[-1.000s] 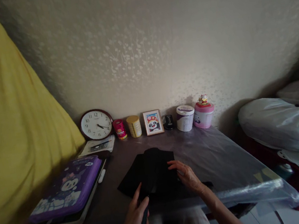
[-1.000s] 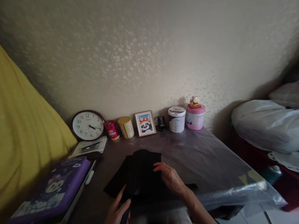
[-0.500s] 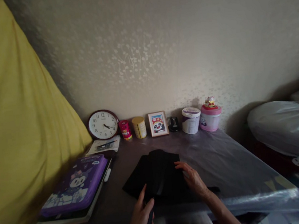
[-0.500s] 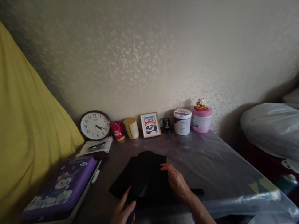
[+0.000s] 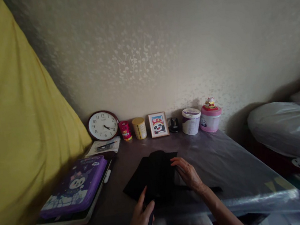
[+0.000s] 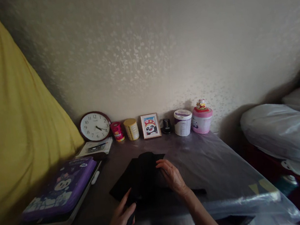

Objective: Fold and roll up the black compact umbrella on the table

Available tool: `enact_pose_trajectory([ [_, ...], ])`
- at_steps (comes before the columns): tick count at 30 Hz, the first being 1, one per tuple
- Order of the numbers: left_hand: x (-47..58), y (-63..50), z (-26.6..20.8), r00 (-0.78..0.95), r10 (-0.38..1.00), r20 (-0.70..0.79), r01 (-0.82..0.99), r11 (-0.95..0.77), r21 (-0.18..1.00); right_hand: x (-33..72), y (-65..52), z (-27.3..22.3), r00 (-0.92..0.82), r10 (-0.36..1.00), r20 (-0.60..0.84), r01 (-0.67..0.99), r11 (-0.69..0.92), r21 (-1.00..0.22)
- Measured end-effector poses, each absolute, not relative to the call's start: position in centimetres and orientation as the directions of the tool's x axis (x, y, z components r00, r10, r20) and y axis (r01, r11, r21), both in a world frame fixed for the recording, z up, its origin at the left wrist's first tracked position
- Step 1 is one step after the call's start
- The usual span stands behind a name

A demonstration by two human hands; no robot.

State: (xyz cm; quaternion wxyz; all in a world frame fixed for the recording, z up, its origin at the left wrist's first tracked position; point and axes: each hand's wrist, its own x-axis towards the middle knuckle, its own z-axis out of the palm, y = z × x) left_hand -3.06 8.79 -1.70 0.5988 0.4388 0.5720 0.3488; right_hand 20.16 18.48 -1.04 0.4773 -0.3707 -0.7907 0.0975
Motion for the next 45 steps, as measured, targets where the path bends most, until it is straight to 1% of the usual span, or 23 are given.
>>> enact_pose_trajectory([
  [5,-3.5,8.6,-1.9,0.115,0.923,-0.366,0.104,0.356,0.929,18.5,19.4,1.0,-0.323,0.632,0.704,0.475,0.752,-0.457],
  [8,-3.8,8.7,-1.8,0.121,0.953,-0.278,0.149,0.26,0.954,17.6,19.8,1.8,-0.358,0.623,0.696,0.485,0.761,-0.431],
  [11,-3.9,8.8,-1.9,0.18,0.963,-0.202,0.239,0.156,0.958,16.8,20.3,2.0,-0.403,0.618,0.675,0.508,0.764,-0.397],
  [13,-3.8,8.7,-2.3,0.211,0.959,-0.189,0.322,0.114,0.94,16.3,20.6,1.9,-0.43,0.619,0.657,0.524,0.764,-0.376],
  [17,-3.2,8.2,-3.4,0.218,0.965,-0.146,0.454,0.032,0.89,15.4,21.2,1.5,-0.487,0.599,0.635,0.538,0.779,-0.322],
  [22,-2.3,7.5,-3.7,0.188,0.967,-0.173,0.599,0.027,0.8,14.3,21.7,1.1,-0.588,0.557,0.586,0.53,0.813,-0.241],
  [26,-1.7,6.9,-2.9,0.139,0.983,-0.12,0.592,0.014,0.806,13.7,21.9,1.0,-0.634,0.537,0.556,0.532,0.825,-0.191],
  [29,-1.4,6.4,-2.1,0.11,0.983,-0.15,0.633,0.047,0.773,13.4,21.9,1.0,-0.655,0.54,0.529,0.548,0.821,-0.161],
  [31,-1.3,6.2,-1.6,0.123,0.977,-0.174,0.658,0.052,0.752,13.2,21.9,0.9,-0.664,0.546,0.511,0.564,0.815,-0.137],
  [35,-1.3,6.3,-1.5,0.179,0.971,-0.155,0.65,0.001,0.76,13.0,22.0,0.4,-0.684,0.535,0.496,0.571,0.816,-0.092],
  [38,-1.4,6.5,-2.0,0.203,0.966,-0.161,0.677,-0.02,0.736,12.9,22.2,0.0,-0.69,0.535,0.488,0.569,0.817,-0.093],
  [42,-1.5,6.7,-2.7,0.205,0.967,-0.149,0.676,-0.03,0.736,12.7,22.3,-0.2,-0.703,0.546,0.456,0.574,0.814,-0.089],
  [45,-1.7,6.8,-3.5,0.204,0.968,-0.144,0.663,-0.028,0.748,13.0,21.7,-0.1,-0.664,0.558,0.498,0.572,0.808,-0.142],
])
